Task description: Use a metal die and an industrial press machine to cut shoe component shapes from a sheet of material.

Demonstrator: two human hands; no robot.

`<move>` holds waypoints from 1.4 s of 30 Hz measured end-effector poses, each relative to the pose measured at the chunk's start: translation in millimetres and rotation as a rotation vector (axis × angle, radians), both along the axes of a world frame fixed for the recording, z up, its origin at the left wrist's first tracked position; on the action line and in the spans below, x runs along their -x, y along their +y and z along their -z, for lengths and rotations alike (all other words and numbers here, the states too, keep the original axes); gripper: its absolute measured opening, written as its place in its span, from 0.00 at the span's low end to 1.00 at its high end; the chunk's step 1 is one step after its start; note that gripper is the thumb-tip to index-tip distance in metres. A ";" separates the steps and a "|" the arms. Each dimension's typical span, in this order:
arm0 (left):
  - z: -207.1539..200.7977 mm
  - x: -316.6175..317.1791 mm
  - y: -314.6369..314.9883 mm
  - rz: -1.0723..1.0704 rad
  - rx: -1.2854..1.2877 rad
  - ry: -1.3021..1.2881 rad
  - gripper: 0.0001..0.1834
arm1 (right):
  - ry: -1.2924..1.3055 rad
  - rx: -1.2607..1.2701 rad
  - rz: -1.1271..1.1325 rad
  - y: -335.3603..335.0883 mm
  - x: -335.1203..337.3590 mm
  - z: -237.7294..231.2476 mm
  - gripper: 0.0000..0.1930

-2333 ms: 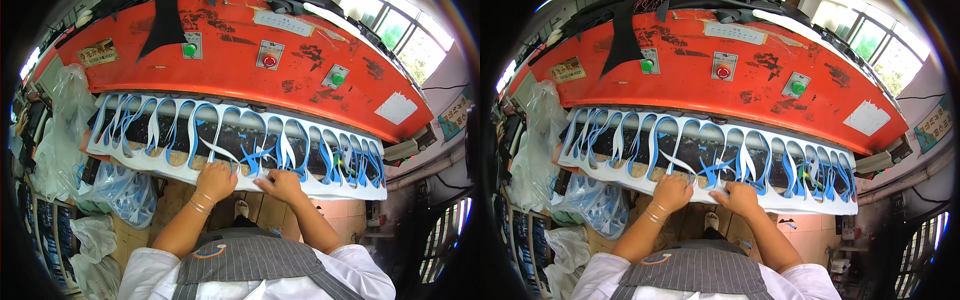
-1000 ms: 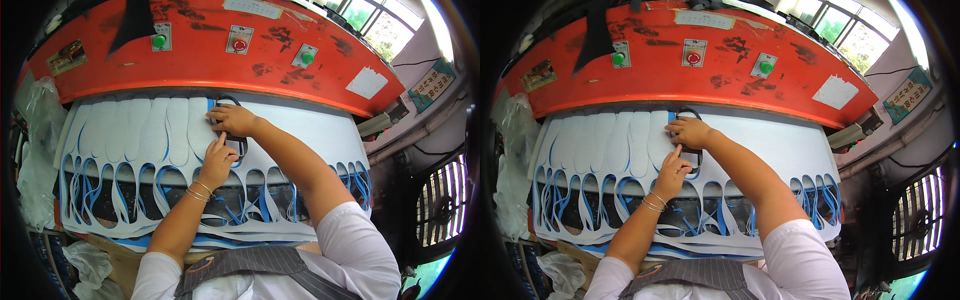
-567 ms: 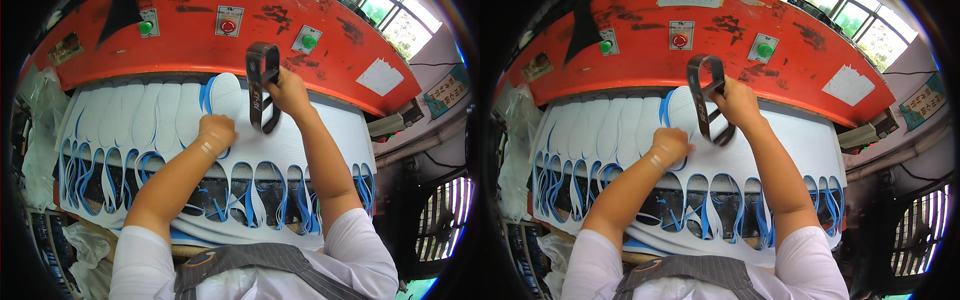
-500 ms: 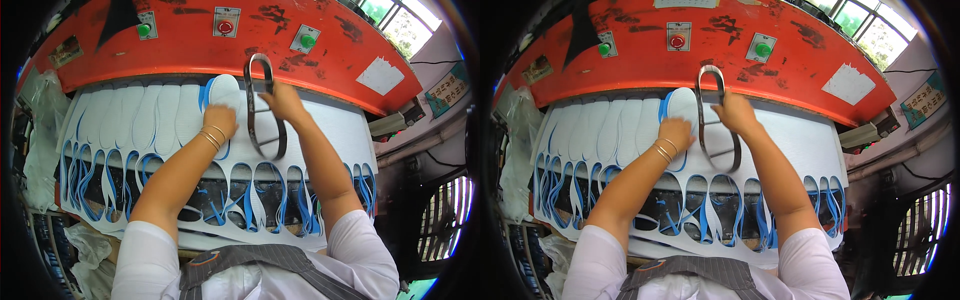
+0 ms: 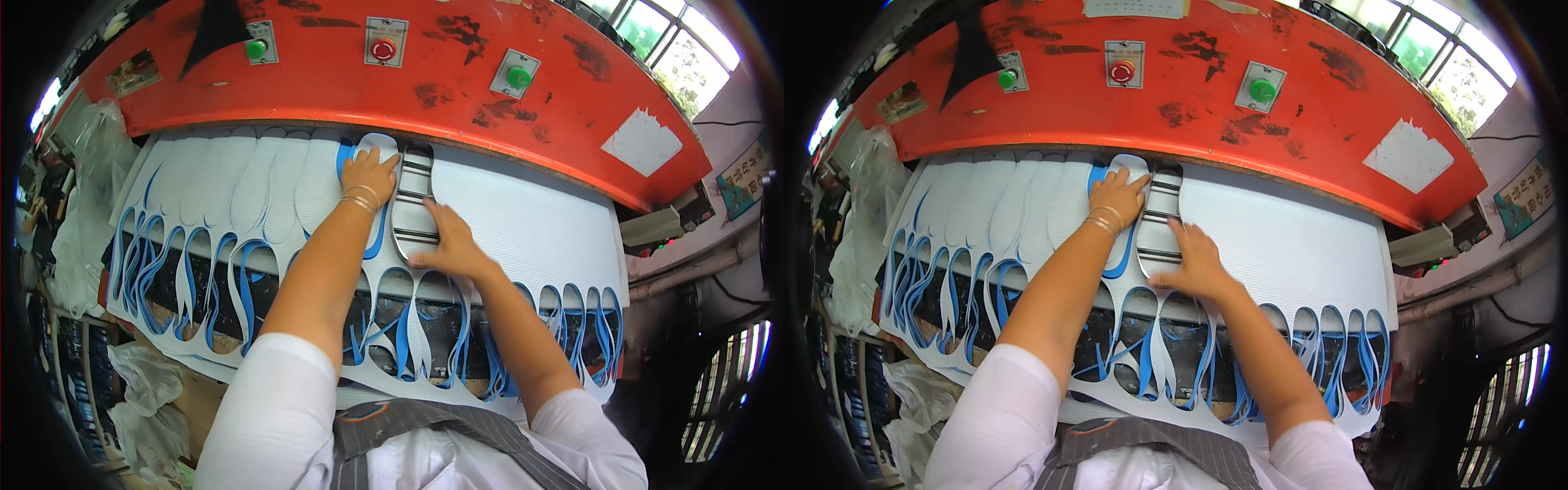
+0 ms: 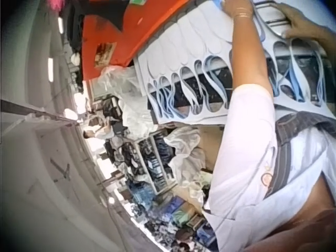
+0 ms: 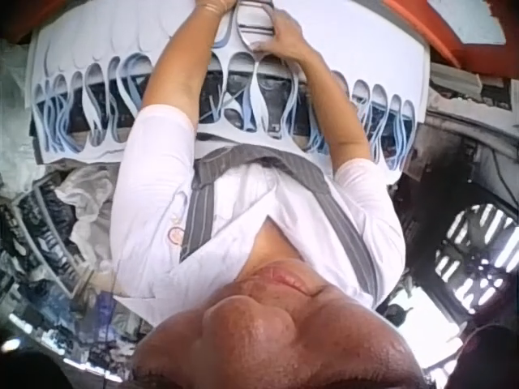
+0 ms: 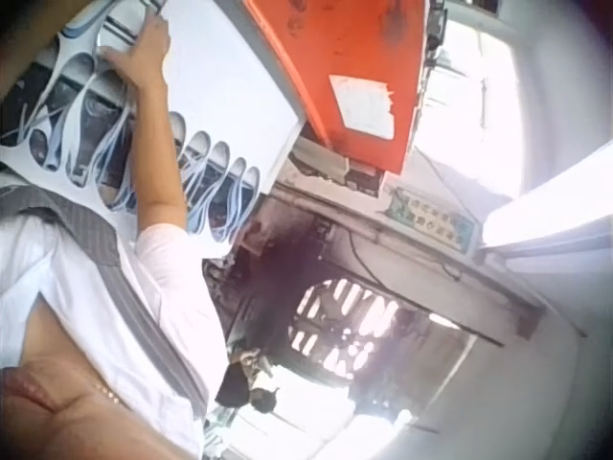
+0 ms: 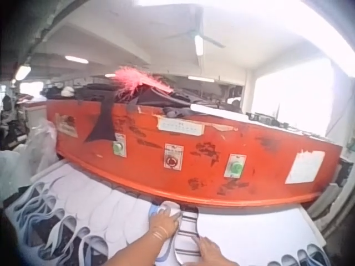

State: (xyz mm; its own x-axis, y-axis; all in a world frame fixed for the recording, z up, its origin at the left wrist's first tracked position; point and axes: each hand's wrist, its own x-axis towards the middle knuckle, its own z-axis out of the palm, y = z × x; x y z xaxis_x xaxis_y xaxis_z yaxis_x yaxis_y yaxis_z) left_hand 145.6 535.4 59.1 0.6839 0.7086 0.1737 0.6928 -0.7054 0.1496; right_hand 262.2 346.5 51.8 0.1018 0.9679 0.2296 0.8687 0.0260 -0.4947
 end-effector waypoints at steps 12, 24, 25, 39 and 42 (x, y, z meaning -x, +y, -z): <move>6.9 3.6 20.1 0.005 -0.002 -0.032 0.23 | -0.072 -0.111 0.148 -16.7 31.8 11.1 0.41; 37.3 58.9 -6.1 0.242 -0.023 -0.263 0.23 | -0.130 -0.100 0.199 -19.2 51.8 14.7 0.40; 36.3 71.2 -6.0 0.393 -0.214 -0.355 0.20 | -0.136 -0.106 0.201 -19.2 50.5 12.5 0.40; -154.9 210.4 21.7 0.127 -0.481 -0.800 0.18 | -0.418 -1.065 0.793 -6.0 -21.3 -182.8 0.34; -140.0 214.1 1.3 0.166 -0.224 -0.800 0.19 | -0.432 -0.967 0.848 -12.8 -14.5 -181.1 0.33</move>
State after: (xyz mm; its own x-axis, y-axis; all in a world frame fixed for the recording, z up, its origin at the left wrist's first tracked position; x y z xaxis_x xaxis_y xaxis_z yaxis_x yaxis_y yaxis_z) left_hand -68.5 536.7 199.1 0.3870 0.5006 0.7744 0.3221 -0.8603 0.3951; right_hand 276.7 333.7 232.8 0.3287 0.0788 0.9411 0.8705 -0.4117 -0.2696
